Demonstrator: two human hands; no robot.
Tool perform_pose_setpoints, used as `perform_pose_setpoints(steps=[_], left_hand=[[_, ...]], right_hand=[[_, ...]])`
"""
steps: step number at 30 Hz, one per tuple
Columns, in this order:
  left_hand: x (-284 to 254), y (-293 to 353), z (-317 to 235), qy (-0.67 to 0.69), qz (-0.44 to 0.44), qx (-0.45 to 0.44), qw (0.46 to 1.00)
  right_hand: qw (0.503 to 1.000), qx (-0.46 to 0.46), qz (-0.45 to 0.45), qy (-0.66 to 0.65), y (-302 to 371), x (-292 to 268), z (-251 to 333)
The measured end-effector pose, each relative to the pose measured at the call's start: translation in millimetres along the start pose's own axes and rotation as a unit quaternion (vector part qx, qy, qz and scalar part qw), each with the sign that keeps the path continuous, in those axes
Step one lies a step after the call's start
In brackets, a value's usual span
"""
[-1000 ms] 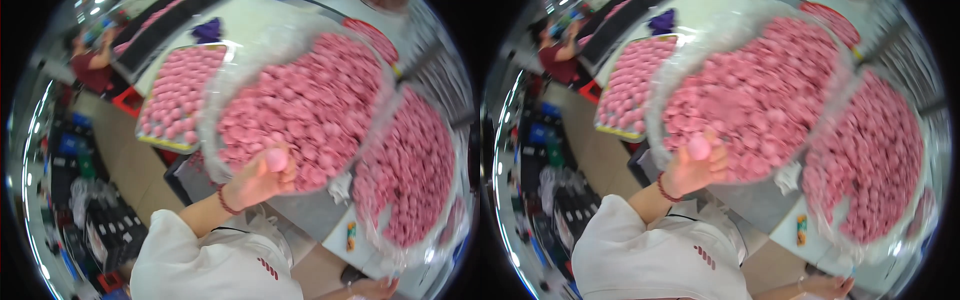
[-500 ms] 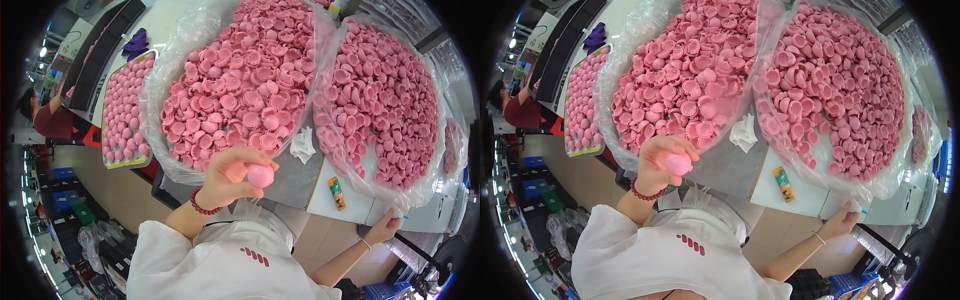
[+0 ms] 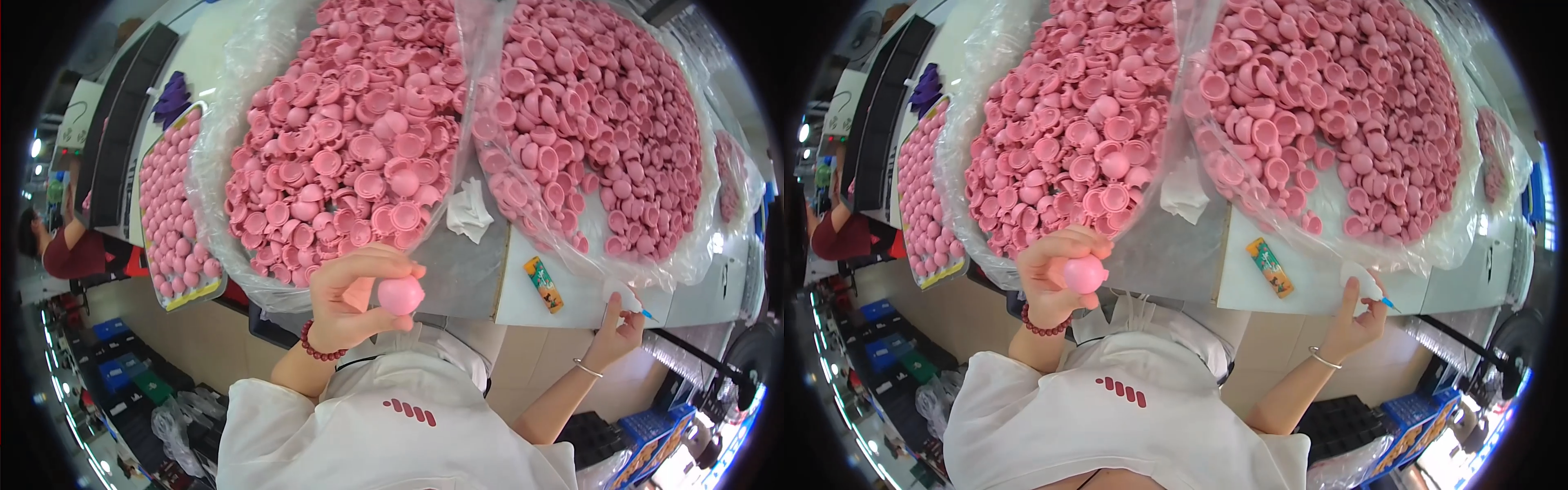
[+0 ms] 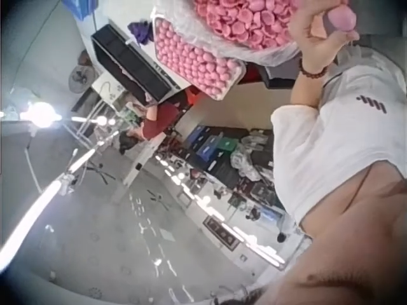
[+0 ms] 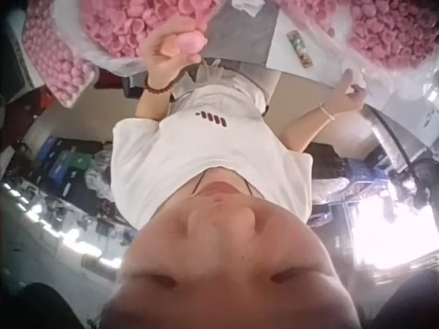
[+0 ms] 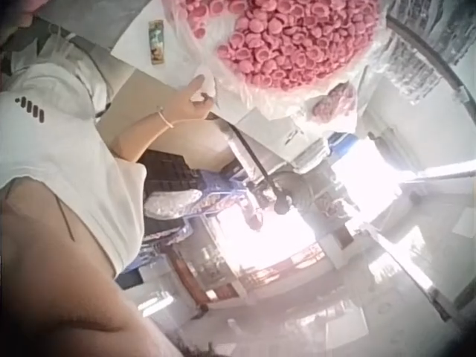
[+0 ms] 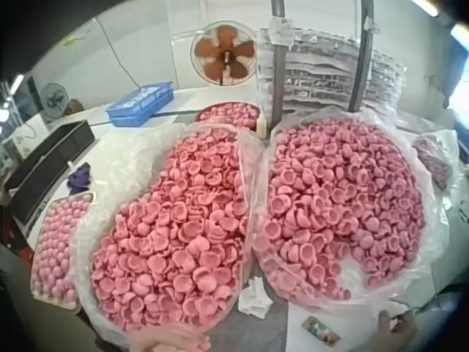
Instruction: Glue together two halves of pink plastic spheres to create small balls.
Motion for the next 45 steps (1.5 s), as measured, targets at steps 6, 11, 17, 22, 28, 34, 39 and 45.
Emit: perform_pose_setpoints(steps=[6,11,17,22,28,34,39,45], left_hand=[[-6,4,7,0.005,0.016,0.030,0.999],[3,4,7,-0.026,0.021,0.050,0.998],[19,6,3,-0.104,0.064,0.091,0.988],[24,5,-3,-0.105,0.047,0.112,0.987],[29,1,-7,-0.161,0.006,0.126,0.979],[38,-1,-6,-0.298,0.034,0.136,0.944],[43,-9,-3,-0.291,0.046,0.107,0.949],[44,-9,4,-0.198,0.042,0.095,0.975]], right_hand=[[0.997,0.044,0.020,0.052,12,11,9],[0.959,-0.237,-0.155,-0.030,39,12,96],[0.917,-0.276,0.288,0.021,65,144,166],[0.911,-0.140,0.362,-0.140,61,128,157],[0.863,-0.186,0.352,-0.312,72,86,188],[0.888,-0.347,0.239,-0.185,90,77,189],[0.837,-0.397,0.303,-0.222,94,48,190],[0.911,-0.004,0.121,-0.395,63,59,129]])
Point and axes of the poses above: each hand's wrist, its own y-axis away from the middle knuckle, its own x-axis out of the palm, z = x × y, the point moved 5 cm from there along -y, towards the middle knuckle, and after that the axes turned 5 degrees about x, right-handed, at the moved point
